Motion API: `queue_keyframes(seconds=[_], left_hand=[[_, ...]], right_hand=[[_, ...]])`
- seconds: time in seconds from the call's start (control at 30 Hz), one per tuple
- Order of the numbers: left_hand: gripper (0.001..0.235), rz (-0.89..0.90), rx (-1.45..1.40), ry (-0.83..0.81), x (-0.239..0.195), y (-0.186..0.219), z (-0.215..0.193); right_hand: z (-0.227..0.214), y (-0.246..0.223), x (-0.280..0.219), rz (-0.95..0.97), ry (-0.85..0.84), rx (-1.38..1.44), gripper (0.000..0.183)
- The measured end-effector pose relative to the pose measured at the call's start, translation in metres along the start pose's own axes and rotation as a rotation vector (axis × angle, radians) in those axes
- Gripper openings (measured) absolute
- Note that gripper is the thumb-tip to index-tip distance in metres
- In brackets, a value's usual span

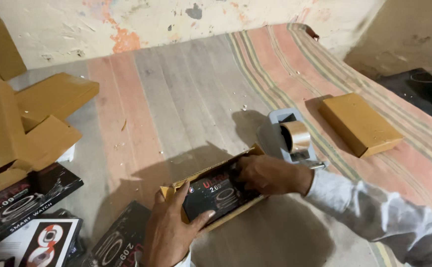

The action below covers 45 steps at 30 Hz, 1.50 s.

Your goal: The person places smartwatch boxes into small cardboard boxes, adds foam padding, closes the flaps, and seals them with a tape dispenser. The person repeats this process for multiple units, stacking the sealed boxes on the table.

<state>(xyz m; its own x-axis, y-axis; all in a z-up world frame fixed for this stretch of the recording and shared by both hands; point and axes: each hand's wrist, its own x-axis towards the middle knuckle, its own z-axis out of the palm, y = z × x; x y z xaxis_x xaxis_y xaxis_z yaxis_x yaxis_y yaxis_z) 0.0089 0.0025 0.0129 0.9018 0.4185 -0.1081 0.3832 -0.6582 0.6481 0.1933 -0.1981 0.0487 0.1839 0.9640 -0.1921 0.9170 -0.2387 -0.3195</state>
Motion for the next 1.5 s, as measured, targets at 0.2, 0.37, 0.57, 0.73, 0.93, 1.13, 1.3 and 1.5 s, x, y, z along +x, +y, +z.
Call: queue_keyframes(seconds=[0.2,0.37,0.57,0.73,0.93,1.13,1.3,1.5], left_hand=[[0.108,-0.070,0.041,-0.118,-0.001,0.003,-0.003],[0.112,-0.021,0.028,-0.049,-0.002,0.001,0.003],[0.107,0.082,-0.004,0.164,-0.002,0.001,0.005],[0.106,-0.077,-0.133,0.138,-0.004,0.013,-0.002],[0.117,-0.019,-0.116,0.159,-0.005,0.015,-0.003],[0.112,-0.074,-0.402,0.298,0.001,0.001,0.017],[0.077,0.107,-0.576,-0.046,0.012,-0.007,0.044],[0.089,0.205,-0.779,-0.080,0.024,-0.007,0.044]], right_hand=[[0.005,-0.016,-0.039,0.063,0.513,-0.012,0.042],[0.034,-0.020,-0.053,0.382,0.794,0.032,0.061],[0.030,0.001,-0.043,0.643,0.414,0.158,0.083],[0.017,0.021,-0.036,0.159,0.445,0.017,0.052],[0.006,0.008,-0.010,0.257,0.329,-0.098,0.059],[-0.001,0.000,-0.005,0.394,0.209,0.007,0.056],[0.019,0.005,-0.008,0.131,0.554,-0.095,0.058],[0.051,0.018,-0.030,0.415,0.699,0.469,0.047]])
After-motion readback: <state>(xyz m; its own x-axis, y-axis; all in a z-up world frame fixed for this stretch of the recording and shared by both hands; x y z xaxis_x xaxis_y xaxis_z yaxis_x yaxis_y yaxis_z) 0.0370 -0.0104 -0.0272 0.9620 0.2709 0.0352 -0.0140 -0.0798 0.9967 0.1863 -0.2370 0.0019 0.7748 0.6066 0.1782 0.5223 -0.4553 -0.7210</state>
